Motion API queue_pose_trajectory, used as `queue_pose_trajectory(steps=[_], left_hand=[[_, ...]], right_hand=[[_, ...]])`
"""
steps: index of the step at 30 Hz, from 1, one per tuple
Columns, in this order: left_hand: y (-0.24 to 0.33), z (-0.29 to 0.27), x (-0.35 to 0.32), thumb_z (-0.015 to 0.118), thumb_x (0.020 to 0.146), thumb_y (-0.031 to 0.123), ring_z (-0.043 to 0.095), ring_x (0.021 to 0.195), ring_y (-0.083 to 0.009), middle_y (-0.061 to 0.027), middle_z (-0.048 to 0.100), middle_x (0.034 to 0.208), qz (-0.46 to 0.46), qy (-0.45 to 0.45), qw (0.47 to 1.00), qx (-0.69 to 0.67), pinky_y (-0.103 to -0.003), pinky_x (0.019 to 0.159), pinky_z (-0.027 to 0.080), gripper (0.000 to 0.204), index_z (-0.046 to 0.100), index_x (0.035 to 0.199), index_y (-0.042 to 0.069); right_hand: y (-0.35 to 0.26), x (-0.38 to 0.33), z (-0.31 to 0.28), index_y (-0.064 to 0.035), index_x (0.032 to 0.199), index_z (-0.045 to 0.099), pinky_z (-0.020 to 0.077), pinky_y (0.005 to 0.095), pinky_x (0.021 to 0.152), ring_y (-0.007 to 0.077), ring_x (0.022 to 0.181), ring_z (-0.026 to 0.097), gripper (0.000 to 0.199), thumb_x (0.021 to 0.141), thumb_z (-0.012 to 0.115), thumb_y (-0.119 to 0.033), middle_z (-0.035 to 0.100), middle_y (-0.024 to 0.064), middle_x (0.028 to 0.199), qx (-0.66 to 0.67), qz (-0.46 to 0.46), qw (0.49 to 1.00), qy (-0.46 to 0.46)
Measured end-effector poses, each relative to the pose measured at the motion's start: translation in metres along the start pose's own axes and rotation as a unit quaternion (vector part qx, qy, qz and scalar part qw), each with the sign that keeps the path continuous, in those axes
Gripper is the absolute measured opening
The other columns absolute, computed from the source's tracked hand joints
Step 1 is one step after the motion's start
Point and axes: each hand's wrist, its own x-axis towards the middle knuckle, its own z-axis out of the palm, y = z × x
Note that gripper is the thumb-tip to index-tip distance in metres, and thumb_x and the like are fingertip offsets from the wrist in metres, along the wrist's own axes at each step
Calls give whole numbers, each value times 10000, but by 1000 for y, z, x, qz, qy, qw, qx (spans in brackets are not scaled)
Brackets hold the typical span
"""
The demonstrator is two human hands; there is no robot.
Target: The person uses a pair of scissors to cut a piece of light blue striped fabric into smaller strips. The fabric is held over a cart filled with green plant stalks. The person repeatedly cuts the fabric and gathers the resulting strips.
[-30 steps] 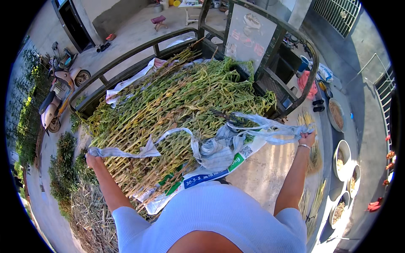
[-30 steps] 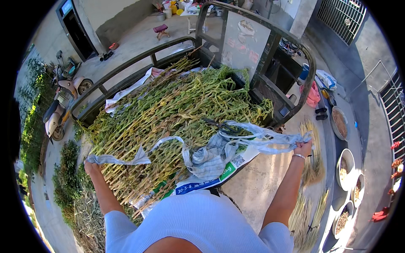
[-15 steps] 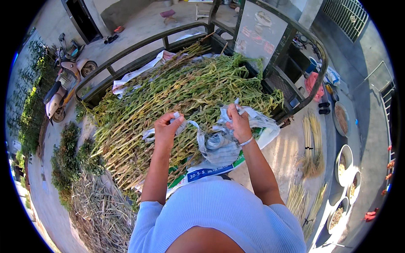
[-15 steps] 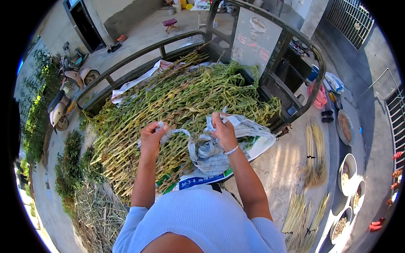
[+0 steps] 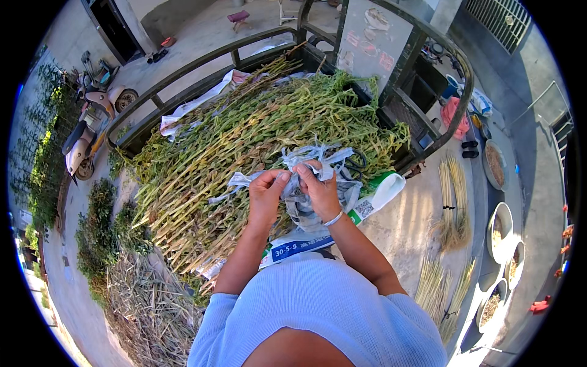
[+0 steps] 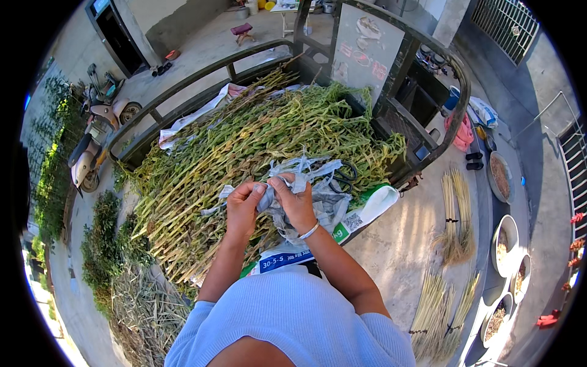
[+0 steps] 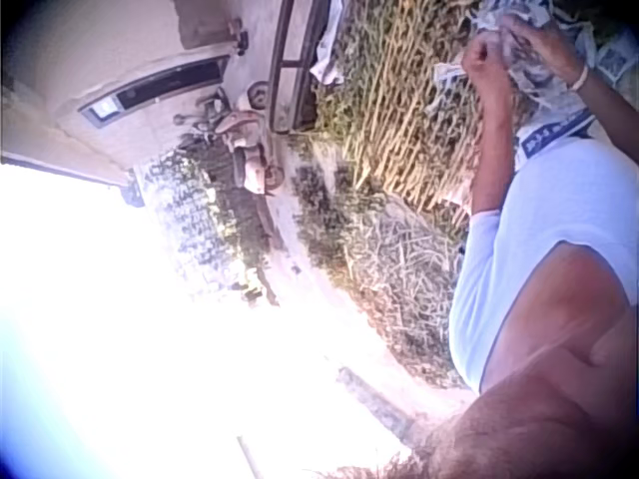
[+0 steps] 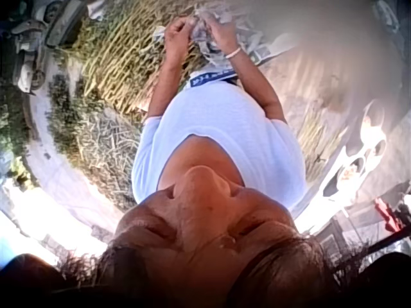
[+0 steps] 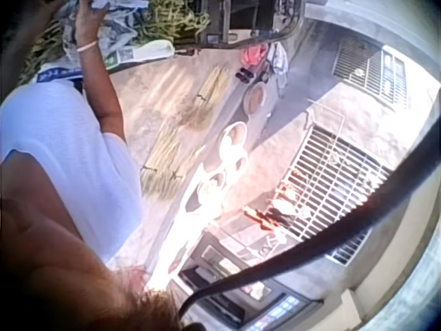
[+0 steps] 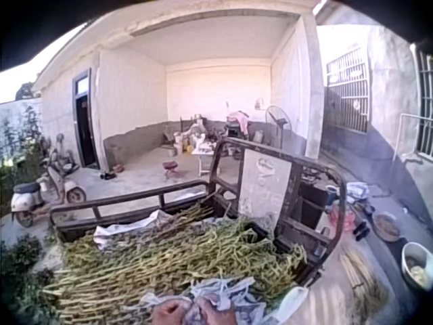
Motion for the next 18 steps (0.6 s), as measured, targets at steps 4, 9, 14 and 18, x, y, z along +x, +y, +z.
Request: queue_pose_trajectory(steps=[4, 9, 14, 18], left_hand=[[-10, 8, 2, 610, 833, 44, 483, 637, -33, 19, 568, 735, 45, 35, 998, -25, -187, 575, 397, 24, 608, 817, 27], [-8, -19, 21, 598, 845, 80, 369, 578, -28, 66, 468, 639, 194, 99, 948, 232, -188, 500, 303, 83, 590, 780, 29], [7, -174, 70, 577, 873, 128, 290, 461, -14, 62, 422, 557, 188, 286, 922, 178, -215, 421, 203, 177, 573, 708, 62], [38, -316, 63, 636, 819, 156, 353, 534, -75, 20, 488, 585, 187, 493, 797, 295, -275, 485, 307, 176, 610, 702, 27]], right_hand=[[-7, -3, 17, -56, 837, 533, 285, 191, 428, 39, 495, 375, 135, 886, 570, -176, 536, 15, 737, 42, -38, 998, 2], [-19, -11, -9, -99, 690, 405, 237, 188, 408, 45, 476, 285, 309, 921, 503, -279, 414, 4, 683, 105, 42, 993, -30], [-46, -6, -141, -153, 617, 327, 198, 189, 348, 51, 419, 248, 384, 931, 471, -322, 333, -41, 566, 69, 54, 984, 158], [-71, -12, -297, -168, 641, 363, 207, 208, 322, 55, 382, 290, 364, 944, 421, -361, 367, -46, 546, 65, -43, 935, 346]])
